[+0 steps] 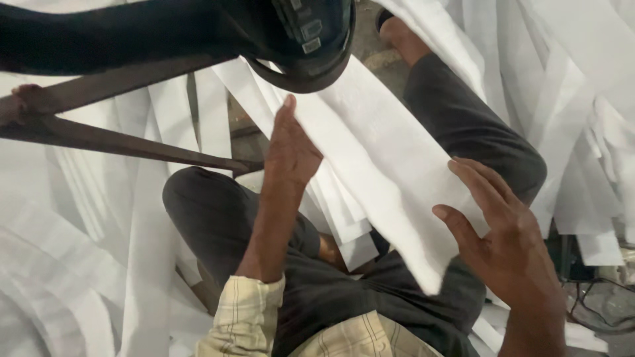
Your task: The person sits on the floor and uses a heat gun to seal the edges of long white foam strips. They hold the foam with both hands and pass it under the heat gun nozzle repeatedly to apply heat along the length of the material.
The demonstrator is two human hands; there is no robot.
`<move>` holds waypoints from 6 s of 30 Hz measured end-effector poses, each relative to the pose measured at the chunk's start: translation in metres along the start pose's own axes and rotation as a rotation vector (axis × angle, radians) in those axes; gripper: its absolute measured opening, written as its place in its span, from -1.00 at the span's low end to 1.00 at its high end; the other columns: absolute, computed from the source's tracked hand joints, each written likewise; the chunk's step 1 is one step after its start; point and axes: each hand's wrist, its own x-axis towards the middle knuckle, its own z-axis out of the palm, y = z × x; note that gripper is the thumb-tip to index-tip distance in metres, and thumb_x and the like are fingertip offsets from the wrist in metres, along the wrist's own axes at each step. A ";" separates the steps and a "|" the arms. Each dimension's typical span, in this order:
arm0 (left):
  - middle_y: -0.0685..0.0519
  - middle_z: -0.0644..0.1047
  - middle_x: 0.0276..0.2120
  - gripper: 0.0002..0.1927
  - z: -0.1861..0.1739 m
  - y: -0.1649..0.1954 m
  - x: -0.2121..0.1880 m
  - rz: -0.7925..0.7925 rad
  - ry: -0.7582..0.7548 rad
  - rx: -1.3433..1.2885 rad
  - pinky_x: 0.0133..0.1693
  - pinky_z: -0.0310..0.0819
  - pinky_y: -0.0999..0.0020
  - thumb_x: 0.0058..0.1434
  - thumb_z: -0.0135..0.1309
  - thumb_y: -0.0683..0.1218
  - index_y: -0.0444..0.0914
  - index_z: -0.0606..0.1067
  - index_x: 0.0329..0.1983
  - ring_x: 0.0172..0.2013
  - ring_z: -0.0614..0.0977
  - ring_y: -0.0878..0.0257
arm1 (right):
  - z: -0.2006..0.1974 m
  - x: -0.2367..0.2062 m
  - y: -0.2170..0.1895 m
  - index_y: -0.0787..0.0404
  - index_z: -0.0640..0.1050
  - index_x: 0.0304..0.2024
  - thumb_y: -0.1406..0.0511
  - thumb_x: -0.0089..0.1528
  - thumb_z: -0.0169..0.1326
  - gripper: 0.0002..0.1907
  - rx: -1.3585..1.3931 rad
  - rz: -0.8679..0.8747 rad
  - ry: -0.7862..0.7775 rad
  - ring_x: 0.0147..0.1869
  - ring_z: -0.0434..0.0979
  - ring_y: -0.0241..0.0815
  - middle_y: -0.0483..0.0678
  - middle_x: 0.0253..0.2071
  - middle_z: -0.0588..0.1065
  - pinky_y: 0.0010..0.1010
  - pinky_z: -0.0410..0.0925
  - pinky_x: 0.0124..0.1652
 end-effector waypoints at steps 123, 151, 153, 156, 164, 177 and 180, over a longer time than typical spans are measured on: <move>-0.24 0.26 0.37 0.12 -0.007 -0.131 -0.110 -0.367 -0.087 -0.033 0.31 0.32 -0.08 0.21 -0.35 0.59 -0.30 -0.01 0.55 0.37 0.32 -0.09 | 0.067 -0.028 0.076 0.24 0.33 0.39 0.36 0.09 0.36 -0.17 0.526 0.045 -0.131 0.46 0.39 0.00 0.19 0.34 0.42 -0.22 0.23 0.35; -0.20 0.22 0.38 0.24 -0.029 -0.168 -0.123 -0.440 -0.083 -0.061 0.33 0.27 -0.09 0.05 -0.20 0.65 -0.28 -0.04 0.54 0.39 0.27 -0.06 | 0.067 -0.059 0.101 0.28 0.28 0.41 0.37 0.22 0.22 -0.28 0.561 0.105 -0.141 0.31 0.52 0.00 0.24 0.25 0.47 -0.30 0.55 0.05; -0.21 0.23 0.37 0.25 -0.033 -0.170 -0.122 -0.438 -0.090 -0.047 0.32 0.27 -0.10 0.04 -0.21 0.65 -0.29 -0.03 0.53 0.39 0.28 -0.07 | 0.067 -0.059 0.101 0.28 0.29 0.40 0.37 0.20 0.23 -0.27 0.539 0.141 -0.143 0.26 0.55 -0.03 0.23 0.23 0.48 -0.33 0.56 0.01; -0.22 0.23 0.37 0.25 -0.041 -0.175 -0.122 -0.434 -0.091 -0.039 0.33 0.27 -0.09 0.05 -0.22 0.65 -0.31 -0.04 0.53 0.40 0.28 -0.07 | 0.068 -0.060 0.101 0.27 0.31 0.40 0.40 0.18 0.23 -0.27 0.526 0.225 -0.142 0.08 0.61 -0.07 0.21 0.23 0.49 -0.37 0.56 -0.13; -0.25 0.30 0.34 0.12 -0.049 -0.180 -0.110 -0.412 -0.126 -0.339 0.30 0.17 -0.06 0.26 -0.32 0.58 -0.40 0.08 0.51 0.35 0.28 -0.12 | 0.082 -0.080 0.128 0.29 0.37 0.34 0.48 0.16 0.13 -0.34 1.059 0.527 0.015 0.17 0.54 -0.12 0.19 0.24 0.47 -0.35 0.48 -0.03; -0.27 0.34 0.38 -0.38 -0.057 -0.145 0.005 0.185 -0.149 0.499 0.48 -0.02 0.08 0.57 -0.24 0.11 -0.46 0.13 0.45 0.41 0.32 -0.04 | 0.086 -0.229 0.190 0.28 0.42 0.30 0.30 0.21 0.05 -0.42 0.550 0.992 -0.417 0.16 0.57 -0.09 0.15 0.18 0.52 -0.27 0.48 0.00; -0.29 0.33 0.38 -0.42 -0.059 -0.136 0.018 0.217 -0.156 0.577 0.46 -0.01 0.15 0.55 -0.19 0.05 -0.47 0.15 0.43 0.39 0.33 0.00 | 0.062 -0.232 0.188 0.28 0.43 0.29 0.26 0.22 0.03 -0.43 0.412 1.037 -0.534 0.15 0.57 -0.08 0.14 0.17 0.53 -0.25 0.48 0.01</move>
